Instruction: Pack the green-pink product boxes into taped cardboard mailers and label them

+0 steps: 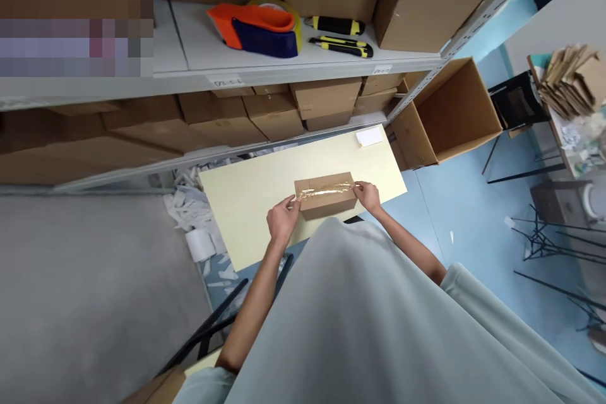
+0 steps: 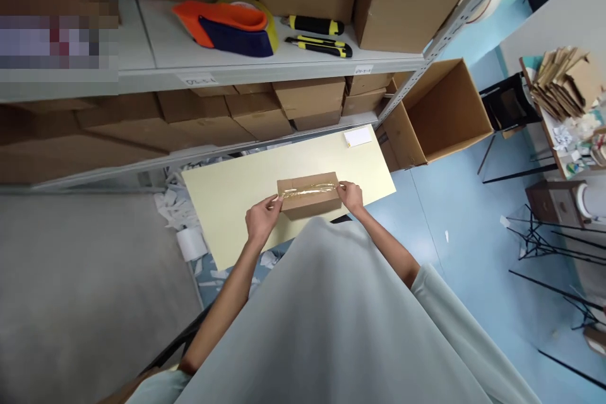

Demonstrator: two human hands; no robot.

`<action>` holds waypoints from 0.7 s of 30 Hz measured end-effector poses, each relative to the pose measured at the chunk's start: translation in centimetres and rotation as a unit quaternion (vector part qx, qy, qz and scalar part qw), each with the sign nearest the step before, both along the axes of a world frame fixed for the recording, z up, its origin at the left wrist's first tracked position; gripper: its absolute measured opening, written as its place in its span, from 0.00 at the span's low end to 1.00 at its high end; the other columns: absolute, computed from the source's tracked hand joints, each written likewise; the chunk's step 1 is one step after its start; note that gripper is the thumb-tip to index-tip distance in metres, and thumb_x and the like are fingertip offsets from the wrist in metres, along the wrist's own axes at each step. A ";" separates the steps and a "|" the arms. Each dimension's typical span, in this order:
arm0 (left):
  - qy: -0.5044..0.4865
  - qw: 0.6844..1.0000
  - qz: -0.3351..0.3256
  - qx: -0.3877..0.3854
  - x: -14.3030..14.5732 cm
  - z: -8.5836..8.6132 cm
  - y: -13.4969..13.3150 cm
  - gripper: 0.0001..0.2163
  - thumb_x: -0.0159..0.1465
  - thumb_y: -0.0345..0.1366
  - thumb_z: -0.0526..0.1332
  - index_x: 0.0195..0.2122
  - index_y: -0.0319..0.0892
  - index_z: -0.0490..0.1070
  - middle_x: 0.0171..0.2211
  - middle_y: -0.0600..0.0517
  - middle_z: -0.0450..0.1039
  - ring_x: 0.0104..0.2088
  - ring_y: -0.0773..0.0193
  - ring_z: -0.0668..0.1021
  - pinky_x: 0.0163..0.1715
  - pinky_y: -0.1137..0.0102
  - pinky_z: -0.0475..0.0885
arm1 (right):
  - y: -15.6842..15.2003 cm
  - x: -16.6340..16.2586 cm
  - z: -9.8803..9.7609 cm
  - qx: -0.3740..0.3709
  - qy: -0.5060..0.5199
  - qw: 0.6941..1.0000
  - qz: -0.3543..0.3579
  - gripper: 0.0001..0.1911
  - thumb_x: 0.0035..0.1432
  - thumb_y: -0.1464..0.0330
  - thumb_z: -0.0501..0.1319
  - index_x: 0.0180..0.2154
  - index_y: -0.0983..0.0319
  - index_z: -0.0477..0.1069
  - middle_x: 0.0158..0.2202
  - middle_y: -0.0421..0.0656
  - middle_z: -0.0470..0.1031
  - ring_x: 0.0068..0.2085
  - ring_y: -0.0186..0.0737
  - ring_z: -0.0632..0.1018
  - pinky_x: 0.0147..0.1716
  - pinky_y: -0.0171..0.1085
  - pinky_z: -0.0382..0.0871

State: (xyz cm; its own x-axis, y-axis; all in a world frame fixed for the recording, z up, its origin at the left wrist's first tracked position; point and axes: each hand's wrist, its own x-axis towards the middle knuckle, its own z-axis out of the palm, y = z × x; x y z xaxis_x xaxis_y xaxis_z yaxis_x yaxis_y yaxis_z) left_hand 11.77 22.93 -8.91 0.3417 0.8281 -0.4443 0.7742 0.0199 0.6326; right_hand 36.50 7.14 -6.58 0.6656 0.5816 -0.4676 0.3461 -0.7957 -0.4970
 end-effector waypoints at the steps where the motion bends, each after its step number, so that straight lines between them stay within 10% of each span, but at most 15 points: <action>1: 0.003 1.000 -0.015 0.001 -0.1 0.2 -0.2 0.20 0.73 0.50 0.65 0.57 0.44 0.88 0.49 0.43 0.90 0.53 0.43 0.90 0.58 0.57 0.80 | -0.4 -0.5 0.1 -0.001 -0.002 1.000 -0.007 0.16 0.78 0.60 0.62 0.52 0.57 0.88 0.47 0.47 0.92 0.52 0.52 0.90 0.50 0.38 0.78; 12: -0.095 0.994 -0.043 -0.037 7.9 4.3 -5.1 0.28 0.64 0.59 0.70 0.55 0.45 0.89 0.39 0.46 0.90 0.45 0.46 0.89 0.53 0.56 0.83 | -11.3 3.2 5.1 0.180 -0.043 0.955 -0.233 0.12 0.73 0.60 0.67 0.51 0.55 0.87 0.52 0.45 0.91 0.56 0.55 0.91 0.58 0.48 0.86; 21: -0.212 0.970 -0.083 0.088 29.1 9.0 -15.0 0.21 0.70 0.55 0.70 0.54 0.45 0.89 0.47 0.46 0.89 0.40 0.56 0.88 0.46 0.62 0.85 | -20.0 23.2 5.2 0.325 -0.095 0.893 -0.295 0.22 0.74 0.49 0.66 0.56 0.56 0.86 0.56 0.47 0.90 0.57 0.55 0.90 0.62 0.52 0.86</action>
